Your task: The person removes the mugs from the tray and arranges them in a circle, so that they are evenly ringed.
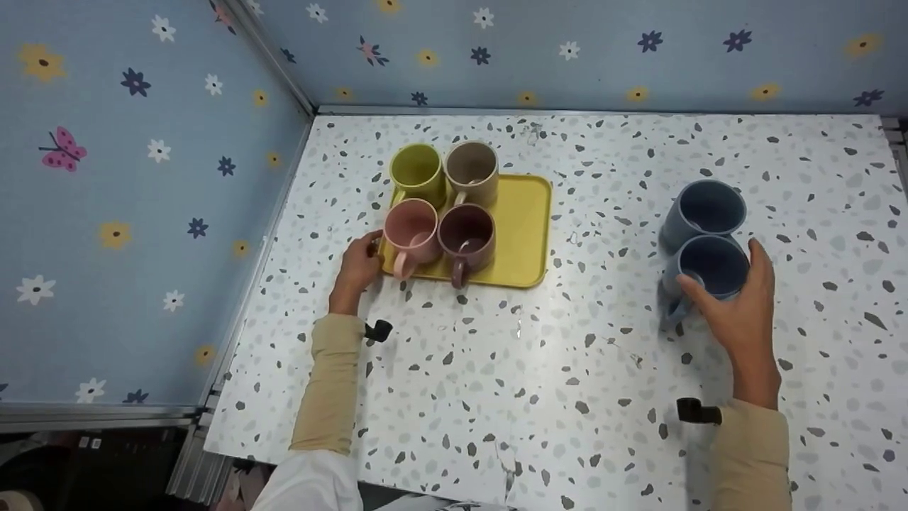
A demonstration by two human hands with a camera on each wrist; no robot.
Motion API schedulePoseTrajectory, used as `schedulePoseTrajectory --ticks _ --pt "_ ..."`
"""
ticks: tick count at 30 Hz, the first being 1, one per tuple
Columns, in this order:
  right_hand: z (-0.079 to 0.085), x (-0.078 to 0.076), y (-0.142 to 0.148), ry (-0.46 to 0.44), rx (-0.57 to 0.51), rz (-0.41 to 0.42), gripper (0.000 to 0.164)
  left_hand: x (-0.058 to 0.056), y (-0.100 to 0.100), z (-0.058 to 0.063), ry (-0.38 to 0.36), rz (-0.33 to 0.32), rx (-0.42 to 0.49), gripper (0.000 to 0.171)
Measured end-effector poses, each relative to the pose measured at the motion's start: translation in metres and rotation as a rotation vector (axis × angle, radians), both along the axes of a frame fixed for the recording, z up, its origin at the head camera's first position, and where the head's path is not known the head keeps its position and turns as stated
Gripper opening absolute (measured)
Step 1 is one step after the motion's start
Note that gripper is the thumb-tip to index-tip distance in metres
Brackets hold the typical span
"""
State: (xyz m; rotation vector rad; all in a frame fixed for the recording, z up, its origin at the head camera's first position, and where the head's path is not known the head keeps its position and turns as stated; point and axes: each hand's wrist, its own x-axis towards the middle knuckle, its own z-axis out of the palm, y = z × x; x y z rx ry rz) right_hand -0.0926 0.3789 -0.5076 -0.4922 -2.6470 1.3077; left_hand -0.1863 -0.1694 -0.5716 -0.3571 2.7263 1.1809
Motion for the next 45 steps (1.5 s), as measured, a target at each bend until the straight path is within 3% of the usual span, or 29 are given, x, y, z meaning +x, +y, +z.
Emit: schedulePoseTrajectory --ticks 3,6,12,19,30,37,45 --pt "0.008 -0.005 -0.008 0.162 0.042 -0.047 0.082 0.000 0.000 0.000 -0.012 0.005 0.006 0.052" --pt "0.022 -0.010 -0.022 0.319 0.060 -0.042 0.073 0.000 0.000 0.001 -0.023 0.012 0.007 0.053" --pt "0.057 -0.015 -0.062 0.441 -0.009 0.052 0.068 -0.001 0.000 0.000 -0.011 0.004 -0.004 0.056" --pt "0.057 -0.035 -0.079 0.478 -0.092 0.146 0.073 -0.001 0.000 0.001 -0.016 -0.001 -0.001 0.057" --pt "0.074 -0.054 -0.134 0.562 -0.089 0.338 0.073 -0.001 0.000 -0.002 -0.002 0.005 0.009 0.052" --pt "0.071 -0.062 -0.162 0.545 -0.039 0.444 0.075 -0.002 0.001 -0.001 -0.016 0.019 0.021 0.052" --pt "0.069 -0.064 -0.188 0.523 -0.085 0.519 0.076 -0.002 0.001 -0.002 -0.007 0.019 0.029 0.054"
